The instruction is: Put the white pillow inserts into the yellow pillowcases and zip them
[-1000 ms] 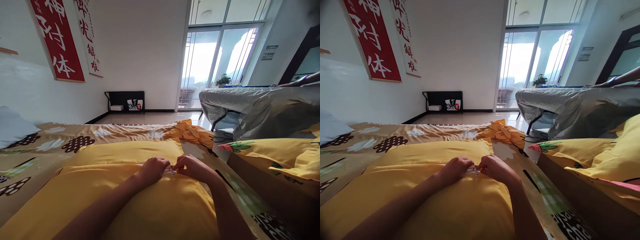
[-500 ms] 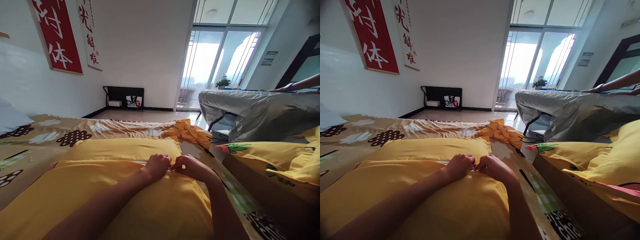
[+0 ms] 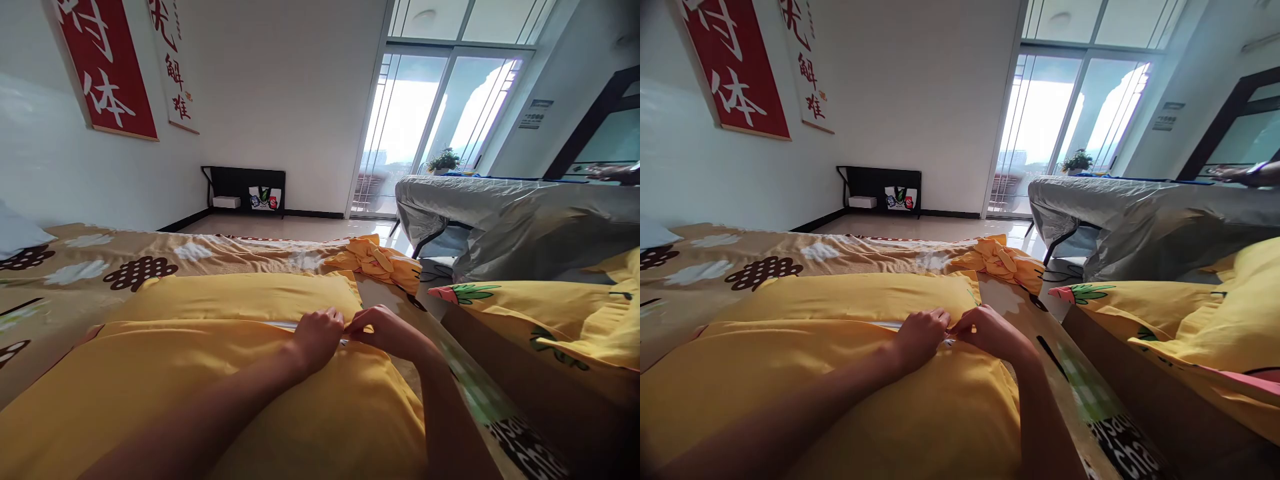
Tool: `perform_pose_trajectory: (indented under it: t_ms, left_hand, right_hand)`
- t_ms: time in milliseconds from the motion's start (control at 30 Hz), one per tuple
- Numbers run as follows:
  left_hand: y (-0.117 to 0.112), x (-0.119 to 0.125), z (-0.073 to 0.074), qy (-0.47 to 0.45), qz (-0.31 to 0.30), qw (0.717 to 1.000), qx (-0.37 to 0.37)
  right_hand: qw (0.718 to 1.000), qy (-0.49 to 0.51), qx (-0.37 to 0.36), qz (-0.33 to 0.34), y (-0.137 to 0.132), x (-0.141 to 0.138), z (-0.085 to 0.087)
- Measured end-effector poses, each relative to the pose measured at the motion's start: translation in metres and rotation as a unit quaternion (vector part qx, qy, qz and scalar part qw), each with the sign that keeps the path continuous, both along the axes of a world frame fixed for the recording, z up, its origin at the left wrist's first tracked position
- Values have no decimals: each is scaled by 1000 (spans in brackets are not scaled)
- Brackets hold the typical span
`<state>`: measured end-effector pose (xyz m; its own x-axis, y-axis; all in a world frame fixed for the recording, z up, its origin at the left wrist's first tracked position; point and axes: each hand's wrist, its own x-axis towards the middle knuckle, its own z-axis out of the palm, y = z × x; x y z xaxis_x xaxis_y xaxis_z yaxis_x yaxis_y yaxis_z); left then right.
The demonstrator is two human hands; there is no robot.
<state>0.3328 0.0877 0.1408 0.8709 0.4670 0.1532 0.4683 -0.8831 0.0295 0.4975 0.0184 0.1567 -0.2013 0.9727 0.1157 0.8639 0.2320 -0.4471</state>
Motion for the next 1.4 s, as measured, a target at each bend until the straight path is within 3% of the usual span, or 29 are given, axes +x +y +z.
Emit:
perform_pose_trajectory:
  t_ms: [100,267,400,567,700,767,867,1000,1100,1200,1400]
  left_hand:
    - [1,2,-2,-5,-7,1000,-4]
    - [2,2,-5,-9,-41,999,16]
    - [4,6,4,27,-16,999,-31]
    - [7,13,22,89,-16,993,-78]
    - [9,10,20,77,-32,994,-71]
    - [14,4,16,36,-86,995,-30]
    - [23,-4,12,25,-195,976,90]
    - [30,-9,19,37,-239,947,211]
    - [31,-10,26,36,-306,908,283]
    - [34,-13,28,21,-330,888,320]
    - [38,-17,26,11,-339,885,320]
  right_hand:
    - [999,6,17,-45,1,-1,2]
    - [998,-25,26,-51,7,-8,-1]
    - [997,-31,15,-73,12,-11,-6]
    - [998,-22,8,-53,17,-7,-12]
    - [999,-2,-7,-51,22,-1,-17]
    - [998,21,-17,-59,25,1,-19]
    - [995,65,-36,-62,27,5,-23]
    - [990,122,-54,-42,30,14,-29]
    - [990,132,-40,-30,33,21,-33]
    - [988,147,-29,-25,32,22,-30]
    - [995,86,3,-49,25,2,-22]
